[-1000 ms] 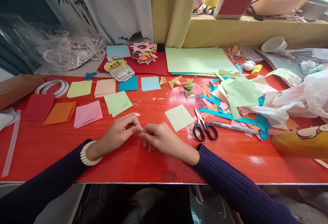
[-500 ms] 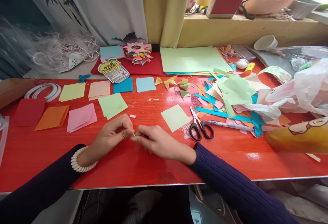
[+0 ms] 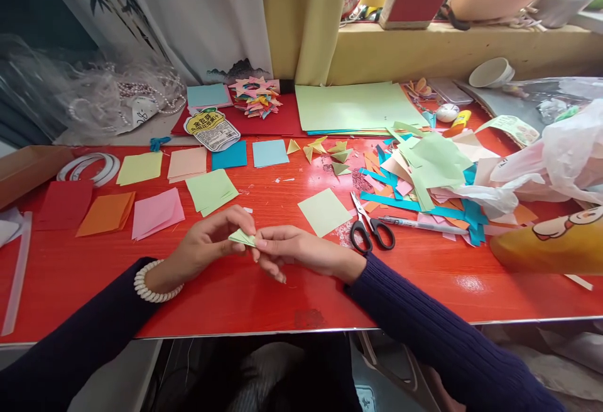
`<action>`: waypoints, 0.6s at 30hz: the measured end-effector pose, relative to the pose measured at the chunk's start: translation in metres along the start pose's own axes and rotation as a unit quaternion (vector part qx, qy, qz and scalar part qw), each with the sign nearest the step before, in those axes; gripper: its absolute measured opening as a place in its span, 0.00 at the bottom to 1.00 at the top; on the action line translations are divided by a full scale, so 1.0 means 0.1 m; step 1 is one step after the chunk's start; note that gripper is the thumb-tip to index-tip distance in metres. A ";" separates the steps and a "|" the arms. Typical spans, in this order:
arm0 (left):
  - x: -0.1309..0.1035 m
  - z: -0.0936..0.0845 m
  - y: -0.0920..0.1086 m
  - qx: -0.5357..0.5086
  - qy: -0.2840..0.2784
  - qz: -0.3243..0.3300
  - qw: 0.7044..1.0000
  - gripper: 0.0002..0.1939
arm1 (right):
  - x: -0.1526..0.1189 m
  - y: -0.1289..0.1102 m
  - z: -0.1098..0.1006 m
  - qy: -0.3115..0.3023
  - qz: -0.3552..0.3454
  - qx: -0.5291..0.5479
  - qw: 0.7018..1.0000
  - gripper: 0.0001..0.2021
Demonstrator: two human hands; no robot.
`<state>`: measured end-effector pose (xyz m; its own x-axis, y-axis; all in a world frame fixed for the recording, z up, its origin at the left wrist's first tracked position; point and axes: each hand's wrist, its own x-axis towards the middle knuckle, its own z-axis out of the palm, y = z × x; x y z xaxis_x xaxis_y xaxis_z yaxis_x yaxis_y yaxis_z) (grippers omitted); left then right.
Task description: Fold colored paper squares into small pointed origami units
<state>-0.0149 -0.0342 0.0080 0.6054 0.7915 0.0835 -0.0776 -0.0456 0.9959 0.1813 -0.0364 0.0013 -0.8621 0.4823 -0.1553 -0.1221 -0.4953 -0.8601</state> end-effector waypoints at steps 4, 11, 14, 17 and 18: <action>0.02 0.03 0.02 0.044 0.111 -0.047 0.992 0.12 | 0.05 -0.02 0.10 0.108 -0.002 -0.113 0.988 0.12; 0.02 -0.01 -0.03 0.093 0.152 -0.093 0.980 0.17 | 0.08 0.04 0.07 0.200 -0.040 -0.216 0.955 0.10; 0.03 0.01 -0.06 0.121 0.127 -0.105 0.979 0.15 | 0.07 0.06 0.07 0.209 -0.051 -0.251 0.944 0.11; 0.05 0.06 -0.07 0.189 0.118 -0.105 0.969 0.16 | 0.06 0.07 0.08 0.215 -0.055 -0.261 0.939 0.12; 0.06 0.08 -0.06 0.208 0.126 -0.100 0.965 0.17 | 0.06 0.07 0.08 0.218 -0.054 -0.261 0.939 0.12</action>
<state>-0.0044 -0.0340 0.0025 0.3585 0.9308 -0.0712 0.3769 -0.0745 0.9233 0.1716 -0.0431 -0.0014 -0.5612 0.8159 -0.1392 0.1585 -0.0591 -0.9856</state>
